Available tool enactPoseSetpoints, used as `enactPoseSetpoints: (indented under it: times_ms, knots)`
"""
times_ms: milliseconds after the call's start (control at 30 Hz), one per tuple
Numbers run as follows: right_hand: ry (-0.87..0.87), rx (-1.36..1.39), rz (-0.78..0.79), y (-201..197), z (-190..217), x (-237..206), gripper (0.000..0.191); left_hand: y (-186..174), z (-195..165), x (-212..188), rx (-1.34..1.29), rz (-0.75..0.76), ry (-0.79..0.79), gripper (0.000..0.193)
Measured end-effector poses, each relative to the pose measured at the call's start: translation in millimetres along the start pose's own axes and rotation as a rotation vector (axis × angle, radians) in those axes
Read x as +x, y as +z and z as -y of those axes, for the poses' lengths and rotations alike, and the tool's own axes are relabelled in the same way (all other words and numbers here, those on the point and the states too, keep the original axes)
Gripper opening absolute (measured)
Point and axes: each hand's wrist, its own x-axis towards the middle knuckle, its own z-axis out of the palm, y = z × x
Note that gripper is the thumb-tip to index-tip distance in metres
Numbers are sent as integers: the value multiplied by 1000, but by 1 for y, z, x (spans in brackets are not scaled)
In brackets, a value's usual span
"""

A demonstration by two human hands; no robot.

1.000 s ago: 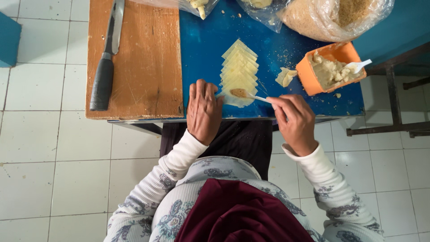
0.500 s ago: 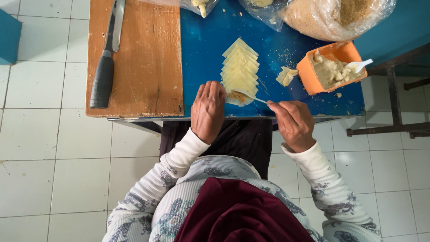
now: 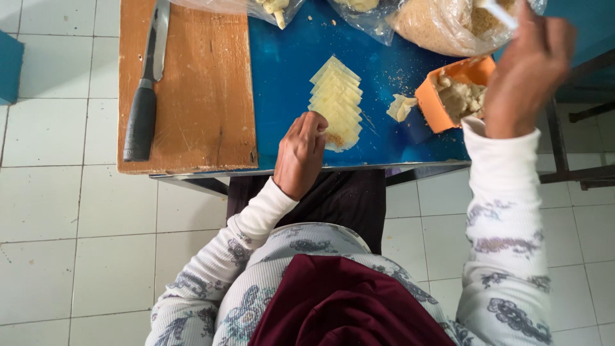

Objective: The person folds thin square pastry sheets into an accordion zigzag shape on a blue work table, spoons a beige filling from an orange container onto the folded sheet, then rolls and pinches it into a filled tube and places the finished roll into a plastic bag with other completed rolls.

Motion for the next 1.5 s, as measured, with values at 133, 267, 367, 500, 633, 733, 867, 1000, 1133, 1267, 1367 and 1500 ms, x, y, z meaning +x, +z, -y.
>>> enactPoseSetpoints:
  times_ms: [133, 267, 367, 500, 633, 733, 867, 1000, 1133, 1267, 1367, 1500]
  knots:
    - [-144, -177, -42, -6, 42, 2, 27, -4, -2, 2, -55, 71, -21, 35]
    - [62, 345, 272, -26, 122, -54, 23, -10, -3, 1, -64, 134, 24, 47]
    - [139, 347, 476, -19, 148, -75, 19, -13, -3, 0, -73, 154, 30, 49]
    - [172, 409, 462, -12, 151, -83, 20, -14, -2, -1, -85, 176, 17, 49]
    - [256, 519, 447, -9, 155, -89, 21, -14, -1, -1, -87, 178, 28, 50]
    - [290, 547, 430, -6, 158, -92, 23, -14, -1, -1, -96, 179, 42, 49]
    - [292, 441, 437, -1, 161, -92, 26, -14, 0, -1, -107, 178, 24, 49]
    - [284, 434, 428, 1, 163, -88, 21, -14, -1, -1, -105, 184, 13, 49]
    - [403, 552, 456, -3, 165, -87, 19, -14, -1, -1, -94, 204, 10, 50]
    - [313, 644, 419, -8, 172, -89, 27, -14, 2, -2, -96, 224, -5, 51]
    - [201, 565, 399, -5, 178, -91, 28, -13, 5, -2, -87, 233, -12, 51]
    - [-26, 453, 337, 3, 179, -92, 23, -13, 8, -1, -49, 235, 55, 52]
